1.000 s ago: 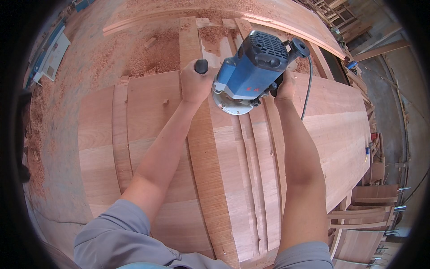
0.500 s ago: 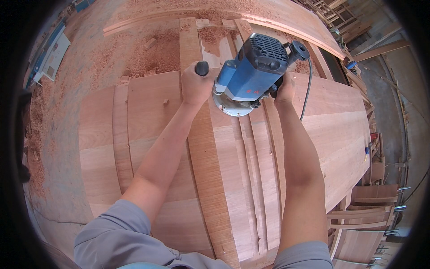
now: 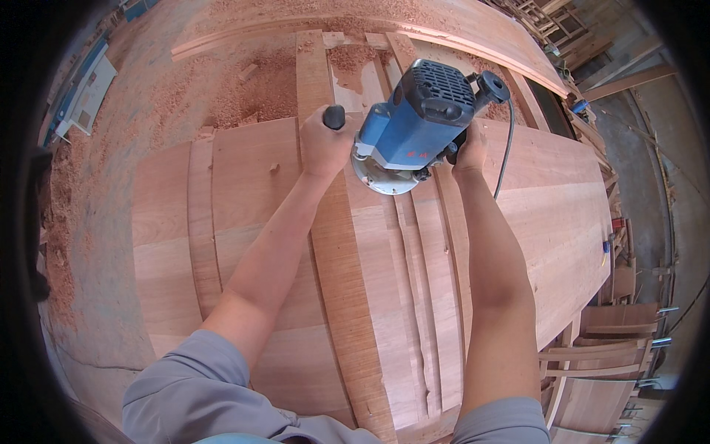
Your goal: The person uses a handheld electric router to cut a groove along a wooden plank. They guide the tool steadily along a straight guide strip, creating a continuous channel in the wood surface.
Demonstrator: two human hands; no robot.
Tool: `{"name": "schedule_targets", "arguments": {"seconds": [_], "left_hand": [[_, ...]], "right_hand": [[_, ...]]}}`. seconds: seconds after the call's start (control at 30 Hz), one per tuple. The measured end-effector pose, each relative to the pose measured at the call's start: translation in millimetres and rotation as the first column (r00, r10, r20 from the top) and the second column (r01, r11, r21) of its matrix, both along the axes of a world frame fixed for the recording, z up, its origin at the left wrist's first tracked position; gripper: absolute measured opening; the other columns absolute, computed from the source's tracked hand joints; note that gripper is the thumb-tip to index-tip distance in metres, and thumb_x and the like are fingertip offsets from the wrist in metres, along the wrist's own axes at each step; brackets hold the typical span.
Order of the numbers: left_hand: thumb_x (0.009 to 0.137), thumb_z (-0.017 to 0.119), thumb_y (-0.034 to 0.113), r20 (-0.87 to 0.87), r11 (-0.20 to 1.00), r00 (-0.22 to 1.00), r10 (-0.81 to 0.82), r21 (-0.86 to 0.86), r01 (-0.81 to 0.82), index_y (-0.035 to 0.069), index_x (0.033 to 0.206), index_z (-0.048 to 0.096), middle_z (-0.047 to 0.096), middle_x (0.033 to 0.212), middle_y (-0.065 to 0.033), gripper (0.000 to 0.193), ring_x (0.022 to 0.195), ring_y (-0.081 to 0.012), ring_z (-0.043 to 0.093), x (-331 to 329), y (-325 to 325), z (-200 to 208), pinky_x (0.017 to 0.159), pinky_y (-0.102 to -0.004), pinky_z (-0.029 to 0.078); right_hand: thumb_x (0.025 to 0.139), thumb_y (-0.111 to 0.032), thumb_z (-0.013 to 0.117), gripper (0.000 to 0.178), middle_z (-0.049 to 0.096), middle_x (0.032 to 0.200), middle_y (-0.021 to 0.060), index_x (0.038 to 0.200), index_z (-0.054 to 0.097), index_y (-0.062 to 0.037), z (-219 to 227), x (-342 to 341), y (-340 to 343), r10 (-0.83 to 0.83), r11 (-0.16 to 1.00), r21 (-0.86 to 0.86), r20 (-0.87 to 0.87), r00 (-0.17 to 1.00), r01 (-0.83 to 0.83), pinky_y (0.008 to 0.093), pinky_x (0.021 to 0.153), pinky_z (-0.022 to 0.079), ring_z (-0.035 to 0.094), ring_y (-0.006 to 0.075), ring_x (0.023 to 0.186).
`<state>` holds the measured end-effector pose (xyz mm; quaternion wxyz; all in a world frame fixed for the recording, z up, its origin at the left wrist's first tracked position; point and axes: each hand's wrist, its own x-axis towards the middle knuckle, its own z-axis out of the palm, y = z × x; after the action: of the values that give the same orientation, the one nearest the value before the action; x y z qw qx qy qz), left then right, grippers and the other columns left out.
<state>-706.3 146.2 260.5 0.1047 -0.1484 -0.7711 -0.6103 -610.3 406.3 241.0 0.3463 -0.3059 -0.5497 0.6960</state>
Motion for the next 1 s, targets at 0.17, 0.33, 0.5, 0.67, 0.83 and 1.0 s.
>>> {"name": "schedule_targets", "arguments": {"seconds": [0.17, 0.33, 0.5, 0.67, 0.83, 1.0], "left_hand": [[0.080, 0.072, 0.013, -0.018, 0.999, 1.000, -0.003, 0.032, 0.004, -0.002, 0.087, 0.072, 0.071, 0.081, -0.0235, 0.016, 0.081, -0.0412, 0.072, -1.5, 1.2, -1.2, 0.073, -0.0443, 0.057], [0.080, 0.072, 0.013, -0.027, 0.999, 1.000, -0.004, 0.036, 0.005, -0.002, 0.086, 0.071, 0.070, 0.079, -0.0231, 0.016, 0.079, -0.0408, 0.072, -2.5, 2.4, -2.8, 0.072, -0.0445, 0.057], [0.080, 0.072, 0.013, -0.026, 1.000, 1.000, -0.003, 0.010, 0.003, -0.002, 0.086, 0.071, 0.071, 0.080, -0.0232, 0.016, 0.080, -0.0404, 0.072, -3.8, 1.4, -1.7, 0.072, -0.0444, 0.057], [0.080, 0.072, 0.013, -0.007, 1.000, 1.000, -0.003, 0.018, 0.003, -0.002, 0.087, 0.072, 0.071, 0.081, -0.0233, 0.017, 0.081, -0.0406, 0.072, -1.6, -0.4, 1.3, 0.073, -0.0441, 0.057], [0.078, 0.072, 0.013, 0.026, 0.998, 0.999, -0.042, 0.047, 0.040, -0.002, 0.088, 0.072, 0.071, 0.081, -0.0234, 0.018, 0.081, -0.0411, 0.072, 0.0, 2.9, -0.7, 0.073, -0.0444, 0.057], [0.078, 0.072, 0.013, -0.010, 0.999, 1.000, -0.003, 0.052, 0.004, -0.002, 0.087, 0.072, 0.071, 0.081, -0.0235, 0.017, 0.080, -0.0419, 0.071, -1.7, 1.1, -0.5, 0.072, -0.0440, 0.056]], "right_hand": [[0.095, -0.043, 0.059, 0.031, 0.059, 0.070, 0.0007, 0.088, 0.065, -0.0126, 2.5, -0.8, -3.8, -0.036, 0.999, 0.001, 0.001, 0.999, 0.036, 0.0283, 0.036, 0.028, 0.051, 0.0120, 0.047], [0.094, -0.043, 0.061, 0.031, 0.058, 0.070, 0.0007, 0.088, 0.065, -0.0121, 4.3, 0.3, -4.6, -0.045, 0.999, -0.009, 0.016, 0.999, 0.045, 0.0280, 0.036, 0.027, 0.050, 0.0120, 0.047], [0.093, -0.043, 0.061, 0.032, 0.057, 0.069, 0.0005, 0.087, 0.064, -0.0119, 5.3, -0.1, -5.5, -0.046, 0.999, -0.016, 0.011, 0.999, 0.047, 0.0282, 0.036, 0.027, 0.049, 0.0121, 0.046], [0.093, -0.043, 0.061, 0.032, 0.057, 0.069, 0.0004, 0.085, 0.064, -0.0125, 5.6, 0.3, -7.2, -0.052, 0.999, -0.013, 0.008, 0.999, 0.052, 0.0281, 0.036, 0.027, 0.048, 0.0122, 0.045], [0.093, -0.044, 0.061, 0.033, 0.057, 0.069, 0.0004, 0.085, 0.065, -0.0123, 2.8, 5.4, -0.4, -0.047, 0.999, -0.022, 0.055, 0.997, 0.048, 0.0280, 0.037, 0.027, 0.048, 0.0123, 0.046], [0.094, -0.044, 0.060, 0.034, 0.061, 0.074, 0.0014, 0.088, 0.067, -0.0106, 5.5, 5.1, -3.7, -0.028, 0.999, -0.042, 0.077, 0.997, 0.032, 0.0284, 0.038, 0.030, 0.052, 0.0127, 0.050]]}}
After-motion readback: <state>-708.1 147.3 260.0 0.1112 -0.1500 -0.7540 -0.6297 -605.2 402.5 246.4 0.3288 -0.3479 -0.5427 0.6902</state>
